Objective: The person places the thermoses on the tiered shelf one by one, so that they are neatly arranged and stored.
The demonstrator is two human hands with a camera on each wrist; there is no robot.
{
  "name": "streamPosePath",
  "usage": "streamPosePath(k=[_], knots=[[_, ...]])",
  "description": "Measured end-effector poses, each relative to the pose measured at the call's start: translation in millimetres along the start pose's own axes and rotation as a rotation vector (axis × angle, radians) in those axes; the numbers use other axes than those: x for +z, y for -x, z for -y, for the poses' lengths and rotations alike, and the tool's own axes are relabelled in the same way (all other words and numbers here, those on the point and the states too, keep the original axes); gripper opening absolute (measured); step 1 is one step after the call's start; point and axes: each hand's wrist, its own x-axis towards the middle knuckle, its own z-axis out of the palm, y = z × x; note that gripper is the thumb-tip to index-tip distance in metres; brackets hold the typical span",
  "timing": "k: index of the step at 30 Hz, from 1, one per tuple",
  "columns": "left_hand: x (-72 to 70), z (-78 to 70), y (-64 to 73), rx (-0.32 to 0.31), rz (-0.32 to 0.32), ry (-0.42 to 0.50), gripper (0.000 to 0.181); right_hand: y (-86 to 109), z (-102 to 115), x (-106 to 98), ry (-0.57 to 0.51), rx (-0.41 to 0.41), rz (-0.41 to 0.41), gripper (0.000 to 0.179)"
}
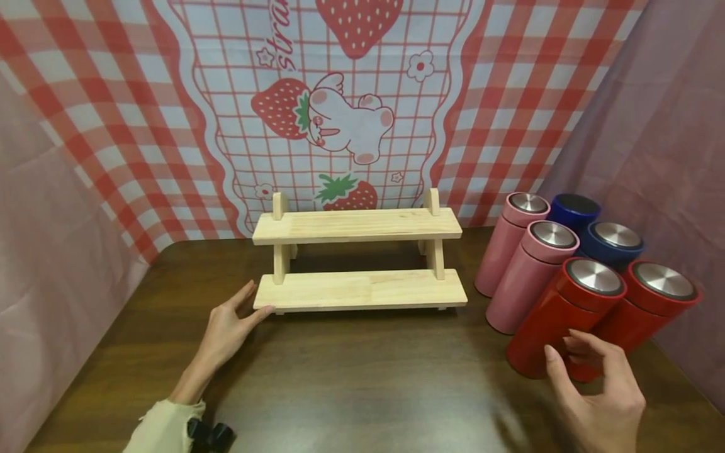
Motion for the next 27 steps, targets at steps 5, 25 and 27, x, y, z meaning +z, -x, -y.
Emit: streamPosePath(k=[5, 25, 27], knots=[[2.2, 2.2, -0.5, 0.013, -0.011, 0.004, 0.072, 2.6, -7, -5, 0.053, 0.093, -0.033, 0.041], [7.4, 6.3, -1.4, 0.047, -0.024, 0.031, 0.062, 0.2, -16, -7, 0.216, 0.302, 0.054, 0.073], [7.4, 6.6, -1.4, 0.048, -0.025, 0.031, 0.062, -0.2, -16, -6, 0.219, 0.291, 0.056, 0.073]])
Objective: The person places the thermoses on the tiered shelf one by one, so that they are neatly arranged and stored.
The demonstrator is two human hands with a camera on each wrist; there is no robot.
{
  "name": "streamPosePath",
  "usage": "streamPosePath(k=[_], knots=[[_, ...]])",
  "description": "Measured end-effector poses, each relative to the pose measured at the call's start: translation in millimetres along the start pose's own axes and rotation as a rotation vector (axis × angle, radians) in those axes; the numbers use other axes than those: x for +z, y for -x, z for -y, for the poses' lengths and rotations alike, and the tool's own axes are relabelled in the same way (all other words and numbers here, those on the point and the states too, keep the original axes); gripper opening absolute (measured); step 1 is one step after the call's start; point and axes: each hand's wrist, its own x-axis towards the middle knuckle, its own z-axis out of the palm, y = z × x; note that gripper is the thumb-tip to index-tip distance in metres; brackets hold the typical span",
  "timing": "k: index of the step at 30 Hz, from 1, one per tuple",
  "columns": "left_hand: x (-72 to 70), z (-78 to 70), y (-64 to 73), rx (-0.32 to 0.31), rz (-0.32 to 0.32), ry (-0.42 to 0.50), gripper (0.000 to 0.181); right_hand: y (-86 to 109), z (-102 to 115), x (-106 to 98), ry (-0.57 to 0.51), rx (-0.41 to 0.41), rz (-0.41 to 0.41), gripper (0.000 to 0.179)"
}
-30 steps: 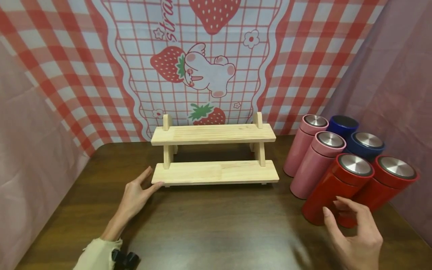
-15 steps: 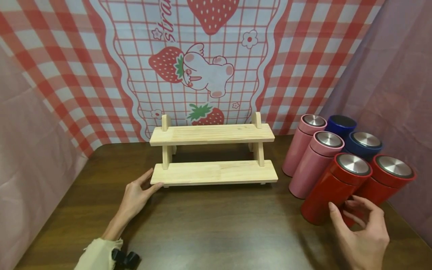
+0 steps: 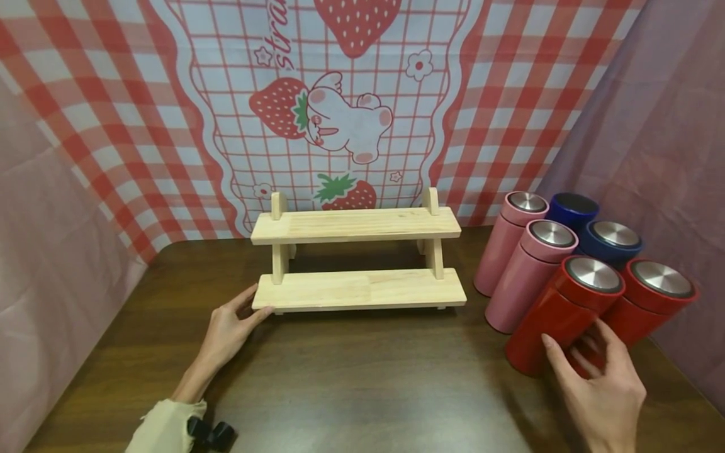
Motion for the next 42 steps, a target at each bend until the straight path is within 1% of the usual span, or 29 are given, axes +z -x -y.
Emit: streamPosePath(k=[4, 11, 18, 22, 24, 31, 35, 42], knots=[[0.1, 0.7, -0.2, 0.001, -0.001, -0.001, 0.062, -0.7, 0.8, 1.6, 0.007, 0.008, -0.001, 0.074], [0.3, 1.5, -0.2, 0.005, 0.001, 0.006, 0.061, -2.0, 2.6, 5.4, 0.043, 0.083, -0.002, 0.076], [0.1, 2.1, 0.3, 0.011, 0.001, 0.017, 0.06, -3.0, 3.2, 6.6, 0.107, 0.115, 0.036, 0.08], [-0.4, 2.3, -0.5, 0.009, 0.003, 0.02, 0.059, -3.3, 3.9, 6.9, 0.112, 0.128, 0.052, 0.082], [-0.6, 2.0, -1.1, 0.006, 0.004, 0.02, 0.059, -3.9, 3.4, 6.8, 0.124, 0.121, 0.058, 0.081], [-0.3, 2.5, -3.2, 0.011, 0.004, 0.012, 0.059, -7.3, -1.7, 6.3, 0.163, -0.019, 0.072, 0.069], [-0.8, 2.0, -2.3, 0.012, 0.006, 0.006, 0.059, -6.1, -2.5, 6.8, 0.151, -0.009, 0.055, 0.071], [-1.8, 1.2, -2.9, -0.015, 0.02, 0.028, 0.059, -4.0, -0.9, 5.8, 0.094, 0.03, 0.028, 0.074]])
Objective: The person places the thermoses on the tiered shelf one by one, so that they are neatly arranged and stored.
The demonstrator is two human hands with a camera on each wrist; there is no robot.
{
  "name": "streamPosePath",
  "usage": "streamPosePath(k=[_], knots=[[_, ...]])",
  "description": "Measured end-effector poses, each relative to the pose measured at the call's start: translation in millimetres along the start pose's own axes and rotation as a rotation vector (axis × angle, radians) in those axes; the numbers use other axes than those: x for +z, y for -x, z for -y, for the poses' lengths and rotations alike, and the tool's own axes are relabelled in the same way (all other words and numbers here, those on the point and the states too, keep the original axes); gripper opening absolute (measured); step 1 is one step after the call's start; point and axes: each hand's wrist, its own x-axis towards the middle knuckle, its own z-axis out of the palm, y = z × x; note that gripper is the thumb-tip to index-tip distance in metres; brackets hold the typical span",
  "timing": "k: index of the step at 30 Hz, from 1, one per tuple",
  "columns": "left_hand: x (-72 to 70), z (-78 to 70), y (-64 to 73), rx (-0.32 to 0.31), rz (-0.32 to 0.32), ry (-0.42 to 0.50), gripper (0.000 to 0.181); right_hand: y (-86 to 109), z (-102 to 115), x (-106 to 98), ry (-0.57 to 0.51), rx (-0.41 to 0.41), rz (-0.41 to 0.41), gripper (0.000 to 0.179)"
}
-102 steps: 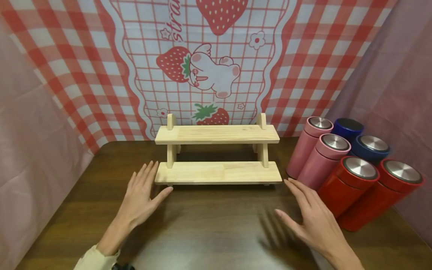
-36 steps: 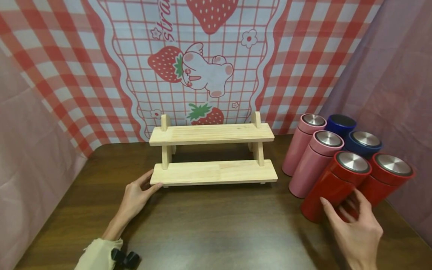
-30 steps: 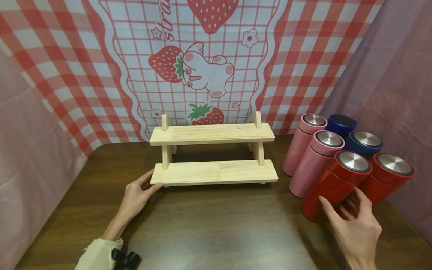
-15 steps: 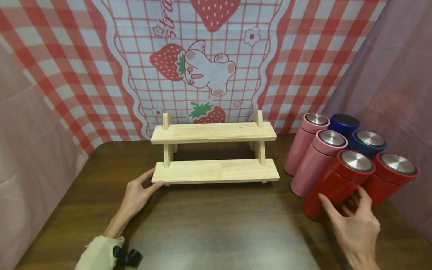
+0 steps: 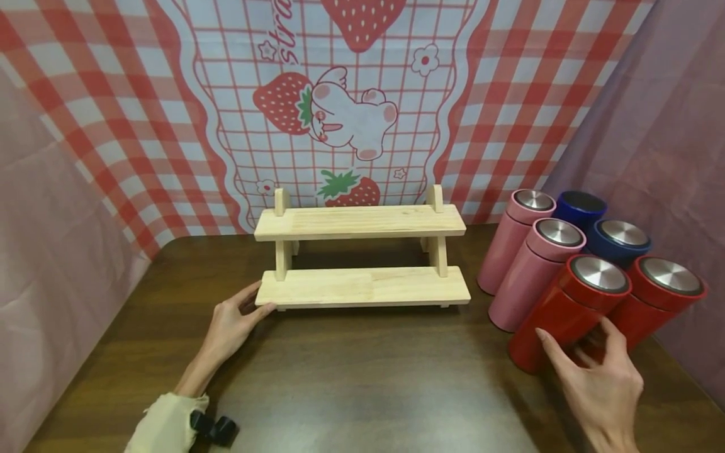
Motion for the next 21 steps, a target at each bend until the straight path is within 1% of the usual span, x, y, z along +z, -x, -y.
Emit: streamPosePath(k=[8, 12, 15, 17, 21], knots=[[0.9, -0.2, -0.8, 0.0, 0.001, 0.016, 0.059, 2.2, 5, -1, -0.017, 0.002, 0.013, 0.078], [1.6, 0.9, -0.6, -0.004, 0.004, 0.023, 0.059, 3.4, 9, -2, -0.03, 0.048, 0.027, 0.078], [1.4, 1.5, -0.4, -0.007, 0.004, 0.018, 0.059, 2.7, 13, -2, -0.048, 0.068, 0.041, 0.078], [1.0, 1.4, -0.4, -0.007, 0.003, 0.015, 0.06, 0.9, 16, -2, -0.061, 0.055, 0.05, 0.079], [0.2, 0.6, -0.2, -0.007, -0.001, 0.008, 0.06, -3.8, 22, -3, -0.083, -0.007, 0.073, 0.079]])
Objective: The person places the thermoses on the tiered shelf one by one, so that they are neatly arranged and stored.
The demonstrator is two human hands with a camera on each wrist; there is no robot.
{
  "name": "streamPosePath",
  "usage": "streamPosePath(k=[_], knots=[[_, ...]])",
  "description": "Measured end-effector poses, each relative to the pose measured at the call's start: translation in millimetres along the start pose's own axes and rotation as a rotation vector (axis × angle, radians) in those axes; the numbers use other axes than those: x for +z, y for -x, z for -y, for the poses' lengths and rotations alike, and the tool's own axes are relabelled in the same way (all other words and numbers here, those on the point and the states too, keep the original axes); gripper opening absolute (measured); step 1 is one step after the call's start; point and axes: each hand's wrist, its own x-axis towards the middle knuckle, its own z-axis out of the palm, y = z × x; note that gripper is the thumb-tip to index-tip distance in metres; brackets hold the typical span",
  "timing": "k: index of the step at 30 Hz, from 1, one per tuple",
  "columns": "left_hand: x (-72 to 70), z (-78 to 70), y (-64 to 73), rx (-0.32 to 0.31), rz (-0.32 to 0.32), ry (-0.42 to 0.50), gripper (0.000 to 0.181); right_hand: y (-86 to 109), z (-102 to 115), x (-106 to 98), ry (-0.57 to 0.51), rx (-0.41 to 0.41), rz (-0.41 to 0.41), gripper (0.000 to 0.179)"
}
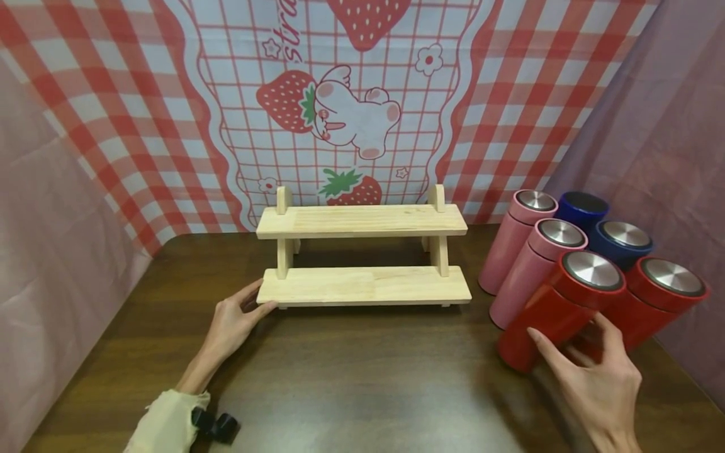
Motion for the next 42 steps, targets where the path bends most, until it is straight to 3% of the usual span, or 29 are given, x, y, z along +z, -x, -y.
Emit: streamPosePath(k=[4, 42], knots=[[-0.2, -0.1, 0.3, -0.005, 0.004, -0.004, 0.061, -4.1, 6, 2, -0.027, -0.042, 0.033, 0.078], [-0.6, 4.1, -1.1, 0.015, -0.015, -0.003, 0.061, -23.3, 52, 61, -0.342, -0.137, 0.27, 0.078]])
